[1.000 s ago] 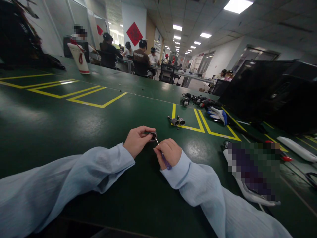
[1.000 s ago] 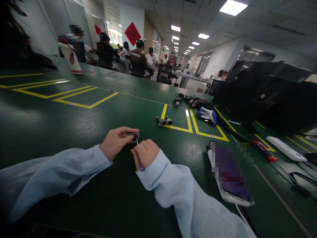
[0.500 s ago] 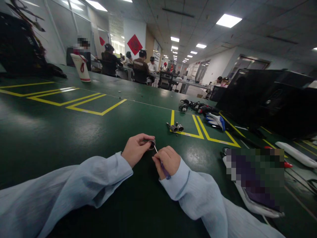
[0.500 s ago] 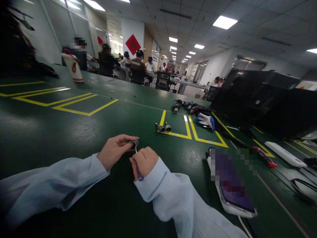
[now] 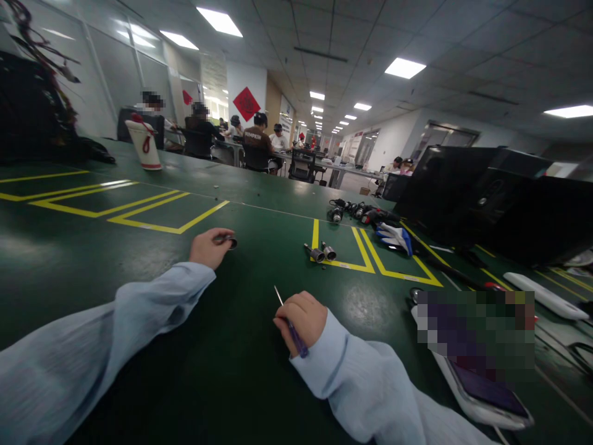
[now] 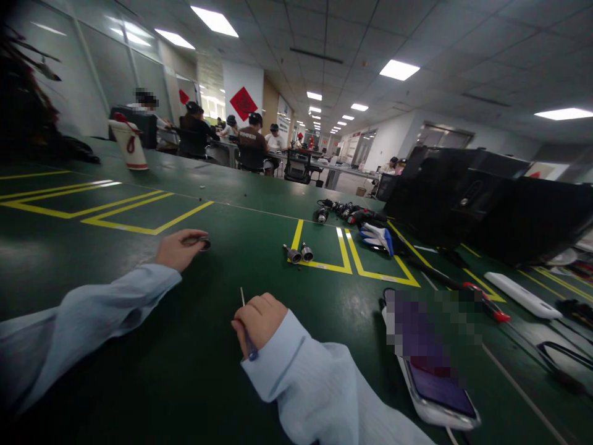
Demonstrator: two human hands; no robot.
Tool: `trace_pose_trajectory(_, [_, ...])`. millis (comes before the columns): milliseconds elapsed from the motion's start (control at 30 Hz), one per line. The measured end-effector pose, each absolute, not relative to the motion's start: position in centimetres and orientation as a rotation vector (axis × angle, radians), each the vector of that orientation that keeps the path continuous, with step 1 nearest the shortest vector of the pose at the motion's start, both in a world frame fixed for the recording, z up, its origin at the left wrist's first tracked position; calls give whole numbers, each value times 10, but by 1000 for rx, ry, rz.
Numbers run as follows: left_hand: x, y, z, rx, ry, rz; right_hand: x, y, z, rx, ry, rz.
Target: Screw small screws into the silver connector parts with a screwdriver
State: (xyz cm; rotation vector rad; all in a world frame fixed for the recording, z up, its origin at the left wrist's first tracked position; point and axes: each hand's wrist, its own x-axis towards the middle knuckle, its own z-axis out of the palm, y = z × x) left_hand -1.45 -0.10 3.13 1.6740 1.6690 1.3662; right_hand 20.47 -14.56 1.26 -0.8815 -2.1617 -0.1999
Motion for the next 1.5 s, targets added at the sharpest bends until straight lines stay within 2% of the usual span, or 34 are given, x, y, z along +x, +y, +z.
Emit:
trace_pose_trajectory(100, [-45,14,40,1678,1912,1356,213,-130,8,-1019,-2112,-236])
trace_pose_trajectory(367, [-87,26,52,1505,2148,1362,255,-83,10,-1389,-1930,-446])
trace_pose_trajectory(567, [-20,18,36,1709,1818,1304,253,-54,14,-1711,-1904,-400])
trace_pose_trajectory(733, [59,-4,18,1804,1285,1212,250,-38,17,-1876,-1875,-367])
trace_pose_trajectory(933, [108,-10,6,1898,1137,1162,257,-45,19,-1876,-1788,-373])
trace_pose_trajectory(1133, [117,-15,8,2011,1056,1090,256,-56,13,-1557,-1596,-415])
trace_pose_trajectory(1500, [105,-45,21,2282,1125,894,234,-92,-2,-1419,-1407,-90])
